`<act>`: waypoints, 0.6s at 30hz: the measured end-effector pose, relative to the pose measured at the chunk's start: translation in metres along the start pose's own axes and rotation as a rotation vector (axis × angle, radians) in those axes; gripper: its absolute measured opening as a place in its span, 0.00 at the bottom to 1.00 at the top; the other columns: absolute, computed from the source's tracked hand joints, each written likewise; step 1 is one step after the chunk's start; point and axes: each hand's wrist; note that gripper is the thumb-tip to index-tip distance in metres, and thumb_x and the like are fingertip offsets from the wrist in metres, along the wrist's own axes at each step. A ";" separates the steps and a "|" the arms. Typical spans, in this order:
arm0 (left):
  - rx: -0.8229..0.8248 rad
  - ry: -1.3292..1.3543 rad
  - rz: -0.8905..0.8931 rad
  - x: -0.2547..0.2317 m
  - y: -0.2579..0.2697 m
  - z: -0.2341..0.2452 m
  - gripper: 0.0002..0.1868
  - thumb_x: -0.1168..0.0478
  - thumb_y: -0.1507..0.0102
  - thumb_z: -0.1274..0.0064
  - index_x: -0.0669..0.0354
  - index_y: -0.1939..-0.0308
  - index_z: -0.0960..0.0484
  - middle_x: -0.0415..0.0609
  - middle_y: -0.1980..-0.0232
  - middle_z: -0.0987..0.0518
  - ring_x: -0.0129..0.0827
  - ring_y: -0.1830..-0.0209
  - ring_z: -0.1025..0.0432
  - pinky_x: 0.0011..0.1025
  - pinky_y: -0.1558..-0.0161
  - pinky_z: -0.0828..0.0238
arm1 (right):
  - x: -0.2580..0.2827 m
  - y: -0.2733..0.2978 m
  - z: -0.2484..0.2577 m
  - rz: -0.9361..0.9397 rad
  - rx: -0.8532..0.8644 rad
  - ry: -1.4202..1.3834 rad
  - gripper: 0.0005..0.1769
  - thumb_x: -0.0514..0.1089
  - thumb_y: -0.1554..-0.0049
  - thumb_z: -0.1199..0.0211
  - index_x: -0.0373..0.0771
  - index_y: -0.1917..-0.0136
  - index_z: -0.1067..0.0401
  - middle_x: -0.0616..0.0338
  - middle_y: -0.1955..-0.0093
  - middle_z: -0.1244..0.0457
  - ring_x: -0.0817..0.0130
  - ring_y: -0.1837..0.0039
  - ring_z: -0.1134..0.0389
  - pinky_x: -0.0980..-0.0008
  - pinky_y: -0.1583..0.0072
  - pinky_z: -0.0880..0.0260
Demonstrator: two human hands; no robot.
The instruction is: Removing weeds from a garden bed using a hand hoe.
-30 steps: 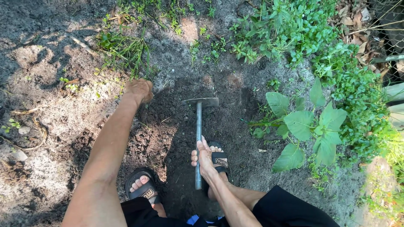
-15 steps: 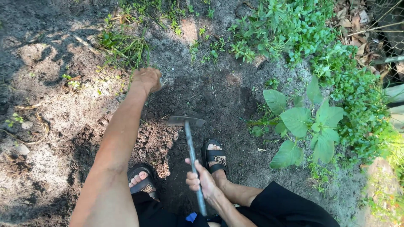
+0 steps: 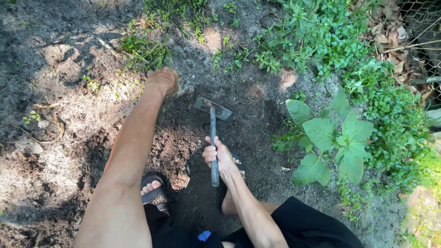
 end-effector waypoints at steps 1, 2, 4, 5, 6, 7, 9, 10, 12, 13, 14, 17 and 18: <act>-0.002 -0.007 0.004 -0.002 0.003 0.005 0.23 0.53 0.37 0.58 0.41 0.39 0.21 0.48 0.36 0.24 0.51 0.33 0.30 0.57 0.35 0.43 | 0.008 -0.007 0.000 0.020 0.011 0.002 0.18 0.62 0.33 0.51 0.50 0.41 0.33 0.76 0.70 0.53 0.85 0.72 0.47 0.87 0.74 0.42; 0.000 -0.016 0.007 -0.003 0.007 0.009 0.23 0.53 0.37 0.57 0.42 0.38 0.21 0.51 0.35 0.24 0.52 0.32 0.30 0.58 0.35 0.43 | 0.014 -0.014 0.001 0.038 0.020 0.002 0.18 0.62 0.33 0.50 0.50 0.42 0.33 0.76 0.70 0.53 0.85 0.71 0.46 0.87 0.74 0.41; -0.001 -0.001 -0.003 -0.002 0.008 0.009 0.24 0.52 0.37 0.57 0.43 0.38 0.21 0.50 0.35 0.25 0.52 0.32 0.30 0.57 0.34 0.43 | 0.027 -0.001 -0.017 0.059 0.029 0.017 0.18 0.62 0.33 0.50 0.50 0.41 0.32 0.76 0.70 0.52 0.86 0.71 0.46 0.86 0.74 0.41; 0.001 0.016 -0.019 -0.003 0.008 0.007 0.24 0.52 0.36 0.58 0.44 0.37 0.21 0.50 0.35 0.25 0.51 0.32 0.30 0.56 0.34 0.43 | 0.034 0.006 -0.024 0.082 0.033 0.031 0.19 0.63 0.33 0.51 0.51 0.41 0.32 0.75 0.70 0.51 0.86 0.71 0.46 0.86 0.75 0.41; 0.001 0.017 -0.014 -0.004 0.020 0.015 0.24 0.52 0.36 0.58 0.44 0.37 0.21 0.50 0.35 0.25 0.51 0.32 0.30 0.56 0.34 0.43 | 0.043 0.009 -0.023 0.078 0.034 0.033 0.19 0.63 0.33 0.51 0.51 0.41 0.32 0.75 0.70 0.51 0.86 0.71 0.46 0.86 0.75 0.41; -0.028 0.062 -0.015 -0.005 0.032 0.022 0.21 0.51 0.36 0.53 0.44 0.39 0.20 0.51 0.36 0.24 0.52 0.31 0.31 0.56 0.34 0.43 | 0.053 0.012 -0.022 0.140 0.032 0.049 0.18 0.63 0.34 0.49 0.52 0.41 0.33 0.75 0.70 0.51 0.85 0.71 0.45 0.86 0.74 0.40; -0.056 0.098 -0.013 -0.008 0.051 0.037 0.19 0.51 0.35 0.47 0.44 0.40 0.19 0.53 0.36 0.23 0.53 0.31 0.32 0.55 0.34 0.43 | 0.067 0.014 -0.019 0.199 0.034 0.058 0.18 0.64 0.35 0.48 0.54 0.40 0.33 0.74 0.70 0.51 0.85 0.71 0.45 0.86 0.74 0.39; -0.038 0.062 0.000 -0.012 0.057 0.042 0.21 0.50 0.35 0.51 0.44 0.39 0.20 0.52 0.36 0.24 0.53 0.31 0.32 0.56 0.34 0.43 | 0.075 0.014 -0.016 0.285 -0.054 0.030 0.17 0.62 0.33 0.53 0.52 0.45 0.32 0.75 0.71 0.52 0.85 0.72 0.46 0.87 0.74 0.41; -0.018 0.026 0.011 -0.013 0.066 0.051 0.22 0.49 0.35 0.55 0.44 0.38 0.21 0.52 0.35 0.24 0.52 0.31 0.32 0.56 0.35 0.43 | 0.081 0.008 0.000 0.371 -0.143 0.001 0.19 0.60 0.32 0.57 0.51 0.50 0.31 0.76 0.72 0.54 0.85 0.73 0.48 0.88 0.74 0.43; 0.006 -0.704 -0.132 -0.011 0.068 0.054 0.05 0.51 0.31 0.59 0.41 0.56 0.31 0.45 0.57 0.33 0.39 0.53 0.37 0.43 0.51 0.43 | 0.081 0.001 0.013 0.357 -0.201 -0.027 0.21 0.61 0.32 0.60 0.50 0.53 0.32 0.78 0.73 0.54 0.85 0.74 0.48 0.86 0.75 0.43; 0.026 -1.433 -0.282 -0.012 0.068 0.057 0.18 0.54 0.27 0.63 0.39 0.74 0.40 0.37 0.78 0.42 0.25 0.76 0.42 0.29 0.68 0.43 | 0.082 -0.005 0.027 0.349 -0.261 -0.057 0.23 0.61 0.32 0.63 0.50 0.56 0.33 0.81 0.74 0.55 0.86 0.74 0.48 0.85 0.75 0.43; 0.105 0.108 0.131 -0.043 0.145 0.116 0.24 0.52 0.29 0.70 0.29 0.31 0.27 0.30 0.27 0.29 0.24 0.27 0.35 0.24 0.31 0.45 | -0.008 0.013 -0.003 0.373 -0.297 0.067 0.21 0.58 0.31 0.63 0.48 0.55 0.33 0.75 0.78 0.52 0.84 0.77 0.47 0.86 0.76 0.43; 0.110 0.108 0.130 -0.038 0.112 0.089 0.24 0.52 0.29 0.70 0.29 0.31 0.27 0.30 0.27 0.29 0.24 0.27 0.35 0.24 0.31 0.45 | -0.031 0.017 -0.009 0.371 -0.301 0.064 0.21 0.58 0.31 0.63 0.48 0.55 0.33 0.75 0.78 0.52 0.84 0.77 0.47 0.86 0.76 0.43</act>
Point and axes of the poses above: each hand's wrist, its own y-axis away from the middle knuckle, its own z-axis out of the back of the hand, x = y × z
